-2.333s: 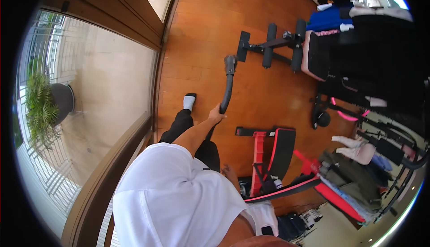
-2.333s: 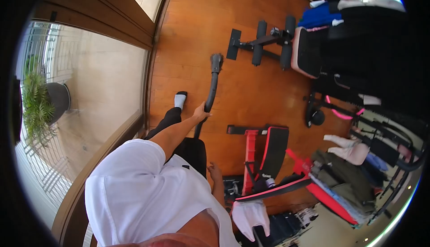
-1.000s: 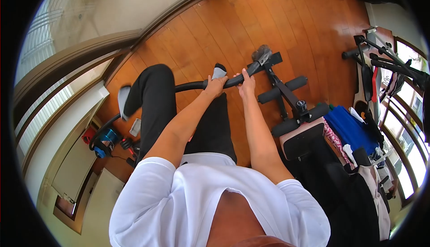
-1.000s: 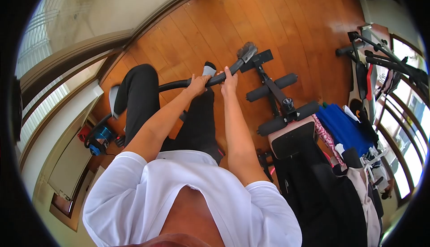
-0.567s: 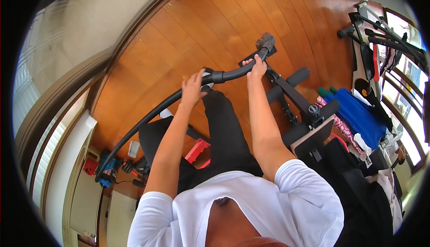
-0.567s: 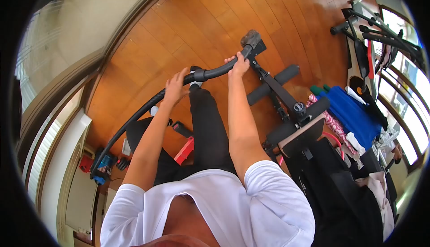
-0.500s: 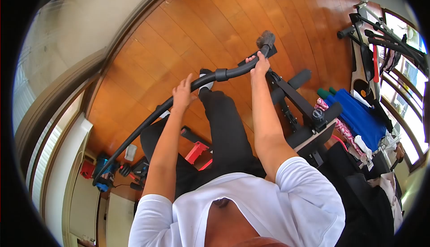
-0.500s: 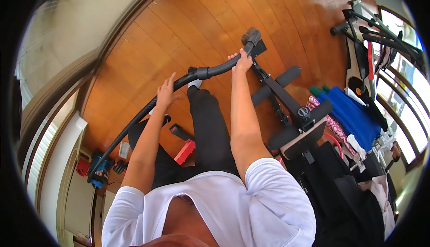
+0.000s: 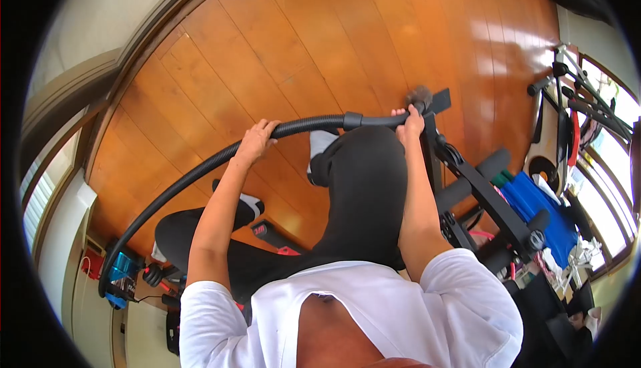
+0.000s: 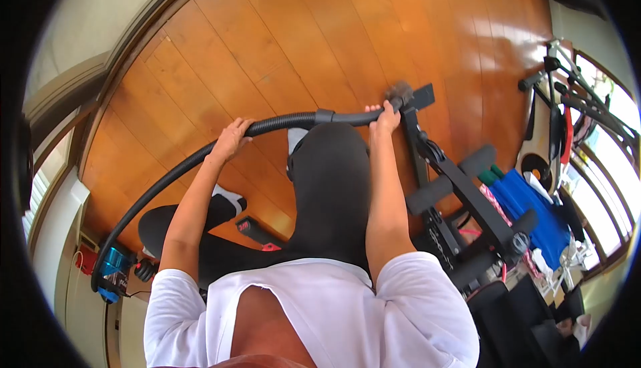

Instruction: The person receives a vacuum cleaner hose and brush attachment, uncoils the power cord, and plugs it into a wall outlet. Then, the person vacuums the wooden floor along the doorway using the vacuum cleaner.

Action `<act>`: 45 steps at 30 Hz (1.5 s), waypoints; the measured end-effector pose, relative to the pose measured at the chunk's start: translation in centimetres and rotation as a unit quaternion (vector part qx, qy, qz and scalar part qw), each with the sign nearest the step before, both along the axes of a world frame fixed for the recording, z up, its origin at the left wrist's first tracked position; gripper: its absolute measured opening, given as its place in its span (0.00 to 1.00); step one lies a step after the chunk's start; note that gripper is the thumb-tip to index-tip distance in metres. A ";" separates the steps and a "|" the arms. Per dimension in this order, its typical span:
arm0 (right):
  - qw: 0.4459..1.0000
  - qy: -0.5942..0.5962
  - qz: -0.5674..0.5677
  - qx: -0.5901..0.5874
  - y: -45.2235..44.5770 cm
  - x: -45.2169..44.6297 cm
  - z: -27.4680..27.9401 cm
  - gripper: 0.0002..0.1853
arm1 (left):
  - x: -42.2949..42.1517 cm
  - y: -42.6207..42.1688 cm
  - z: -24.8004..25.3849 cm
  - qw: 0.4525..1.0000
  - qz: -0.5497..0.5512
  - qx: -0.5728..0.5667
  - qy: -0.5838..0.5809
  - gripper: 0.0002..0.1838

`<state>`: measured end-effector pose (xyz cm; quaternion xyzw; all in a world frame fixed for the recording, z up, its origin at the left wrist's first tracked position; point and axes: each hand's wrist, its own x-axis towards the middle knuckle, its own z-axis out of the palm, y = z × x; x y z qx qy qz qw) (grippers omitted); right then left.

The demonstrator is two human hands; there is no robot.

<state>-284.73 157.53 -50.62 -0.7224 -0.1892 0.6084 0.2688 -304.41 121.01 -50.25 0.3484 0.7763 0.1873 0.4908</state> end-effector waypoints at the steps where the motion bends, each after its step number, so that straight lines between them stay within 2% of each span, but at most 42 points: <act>1: 0.999 -0.010 0.032 0.003 -1.0 -0.1 -0.8 0.12 | 0.2 -0.8 -1.8 1.000 -0.014 -0.008 -0.016 0.28; 2: 0.998 -0.017 0.063 0.008 -2.2 -0.9 -0.8 0.14 | 0.0 -1.5 -3.5 0.999 -0.029 -0.015 -0.029 0.29; 3: 0.995 -0.024 0.094 0.014 -3.0 -2.3 -1.1 0.15 | -0.7 -2.6 -5.0 0.993 -0.090 -0.022 -0.072 0.31; 6: 0.985 0.001 0.142 0.096 -4.4 -7.9 -2.7 0.19 | -1.7 -3.9 -6.6 0.989 -0.089 -0.067 -0.094 0.32; 7: 0.979 0.023 0.170 0.107 -4.0 -9.7 -2.9 0.22 | -2.1 -4.4 -7.6 0.995 -0.060 -0.018 -0.071 0.31; 9: 0.962 0.099 0.233 0.101 -2.9 -14.1 -3.6 0.22 | -4.2 -3.3 -6.8 0.995 -0.055 -0.068 -0.051 0.29; 10: 0.943 0.125 0.283 0.126 -2.7 -16.8 -4.3 0.22 | -5.1 -2.8 -6.4 0.993 -0.050 -0.094 -0.042 0.28; 11: 0.935 0.141 0.292 0.141 -2.8 -20.0 -4.7 0.21 | -5.6 -3.6 -6.6 0.999 -0.013 -0.035 -0.019 0.25; 12: 0.934 0.134 0.296 0.150 -3.0 -23.0 -3.9 0.12 | -6.1 -3.9 -6.6 1.000 0.014 -0.024 0.012 0.25; 14: 0.913 0.150 0.349 0.149 -1.9 -27.9 -4.2 0.11 | -7.8 -3.7 -6.3 0.994 0.073 0.004 0.078 0.25; 15: 0.900 0.178 0.374 0.137 -1.3 -29.7 -4.1 0.10 | -8.5 -3.2 -5.9 0.993 0.086 -0.017 0.081 0.25; 18: 0.884 0.207 0.391 0.153 -0.9 -29.4 -4.2 0.10 | -8.7 -2.9 -6.3 0.991 0.062 0.026 0.114 0.23; 19: 0.872 0.245 0.394 0.157 -1.2 -27.0 -4.2 0.13 | -8.2 -3.0 -6.5 0.990 0.034 0.040 0.130 0.23; 21: 0.890 0.235 0.362 0.148 -3.3 -20.8 -3.7 0.19 | -6.3 -3.7 -8.5 0.994 -0.053 0.036 0.090 0.24; 22: 0.899 0.223 0.345 0.155 -4.6 -17.6 -3.7 0.28 | -5.0 -4.4 -9.4 0.995 -0.085 0.044 0.041 0.25; 23: 0.920 0.164 0.327 0.143 -6.0 -14.9 -2.9 0.31 | -3.7 -5.0 -11.2 0.990 -0.143 0.002 -0.006 0.25; 24: 0.924 0.147 0.326 0.133 -7.1 -12.3 -2.7 0.33 | -2.2 -5.8 -12.7 0.980 -0.197 -0.011 0.010 0.25; 25: 0.929 0.131 0.325 0.122 -7.8 -11.2 -2.9 0.34 | -1.1 -5.7 -12.6 0.973 -0.208 -0.093 -0.040 0.26; 26: 0.922 0.125 0.344 0.124 -8.3 -11.6 -2.9 0.34 | -0.1 -6.3 -13.1 0.971 -0.214 -0.088 -0.063 0.29; 28: 0.908 0.113 0.382 0.129 -8.9 -13.2 -2.0 0.35 | -0.4 -5.1 -9.3 0.960 -0.224 -0.141 -0.096 0.33; 31: 0.873 0.175 0.429 0.152 -7.2 -21.0 -3.5 0.35 | -2.2 -4.6 -8.5 0.983 -0.098 -0.139 -0.065 0.33; 34: 0.830 0.192 0.497 0.168 -5.1 -30.6 -4.9 0.30 | -5.1 -4.2 -8.0 0.998 0.055 -0.028 0.003 0.30; 35: 0.815 0.197 0.519 0.167 -4.9 -33.0 -5.0 0.30 | -5.9 -4.2 -7.6 0.996 0.082 -0.025 0.020 0.30; 37: 0.821 0.164 0.520 0.169 -5.9 -35.9 -5.0 0.30 | -7.1 -4.3 -6.9 0.989 0.136 -0.022 0.051 0.29; 39: 0.813 0.171 0.536 0.149 -6.9 -36.4 -5.1 0.33 | -7.5 -5.8 -8.4 0.992 0.104 -0.026 0.061 0.28; 43: 0.756 0.125 0.621 0.167 -11.1 -35.1 -5.4 0.37 | -6.1 -6.5 -8.7 0.993 -0.020 -0.055 0.106 0.23; 45: 0.756 0.139 0.623 0.144 -11.1 -35.0 -5.0 0.37 | -5.2 -6.1 -8.5 0.990 -0.019 -0.087 0.110 0.23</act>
